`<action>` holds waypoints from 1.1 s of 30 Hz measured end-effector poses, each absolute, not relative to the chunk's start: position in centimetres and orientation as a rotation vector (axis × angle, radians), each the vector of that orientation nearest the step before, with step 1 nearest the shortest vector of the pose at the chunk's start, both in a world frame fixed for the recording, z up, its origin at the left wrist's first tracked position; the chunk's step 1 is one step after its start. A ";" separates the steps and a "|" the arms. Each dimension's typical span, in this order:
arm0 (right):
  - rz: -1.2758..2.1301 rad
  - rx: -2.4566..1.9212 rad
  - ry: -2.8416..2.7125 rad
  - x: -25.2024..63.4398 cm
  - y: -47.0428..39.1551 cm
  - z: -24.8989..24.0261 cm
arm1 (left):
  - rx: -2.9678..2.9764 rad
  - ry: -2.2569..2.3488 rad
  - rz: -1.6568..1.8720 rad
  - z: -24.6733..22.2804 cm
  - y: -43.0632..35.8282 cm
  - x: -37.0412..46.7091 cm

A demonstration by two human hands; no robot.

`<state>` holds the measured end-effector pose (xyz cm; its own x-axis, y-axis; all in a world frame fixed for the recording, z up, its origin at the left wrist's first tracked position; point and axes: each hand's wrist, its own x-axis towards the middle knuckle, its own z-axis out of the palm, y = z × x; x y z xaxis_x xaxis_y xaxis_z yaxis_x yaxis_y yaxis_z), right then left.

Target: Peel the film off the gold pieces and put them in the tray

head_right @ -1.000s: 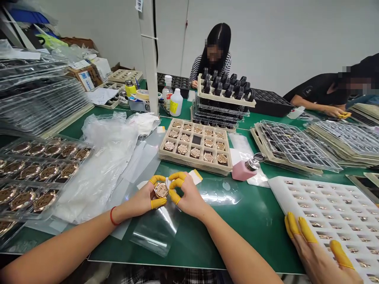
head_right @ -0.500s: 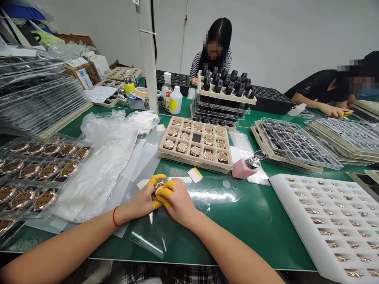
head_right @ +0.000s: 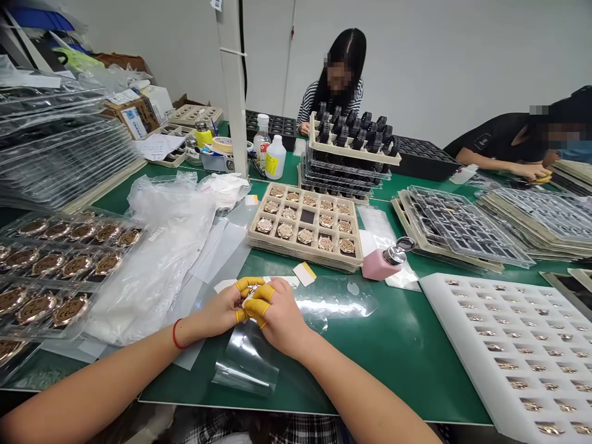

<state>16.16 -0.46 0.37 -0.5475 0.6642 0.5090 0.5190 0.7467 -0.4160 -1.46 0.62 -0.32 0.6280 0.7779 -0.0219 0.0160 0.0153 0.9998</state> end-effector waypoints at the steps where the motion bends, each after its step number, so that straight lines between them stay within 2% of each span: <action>1: 0.257 -0.897 -2.278 16.1 -0.4 0.4 | 1.458 0.718 0.676 -0.4 0.6 -1.4; 9: 0.246 -0.928 -2.241 16.1 -0.5 -0.1 | 1.352 0.768 0.689 -0.5 0.5 -1.2; 15: 0.385 -1.265 -1.884 18.0 1.6 -0.4 | 1.310 0.846 0.791 -1.0 0.6 -1.3; 17: 0.509 -1.337 -1.848 18.8 2.0 -0.3 | 1.296 0.861 0.852 -1.2 0.8 -1.4; 23: 1.165 -1.376 -1.765 18.3 1.2 -0.1 | 1.287 0.802 0.934 -1.4 1.2 -1.8; 33: 1.155 -1.287 -1.934 17.6 0.6 0.4 | 1.428 0.791 0.772 -1.4 0.9 -1.6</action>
<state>17.64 0.57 0.44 -0.3979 0.9172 -0.0217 0.4539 0.1763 -0.8734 -1.61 0.89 -1.35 0.5382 0.8428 -0.0097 0.0117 0.0040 0.9999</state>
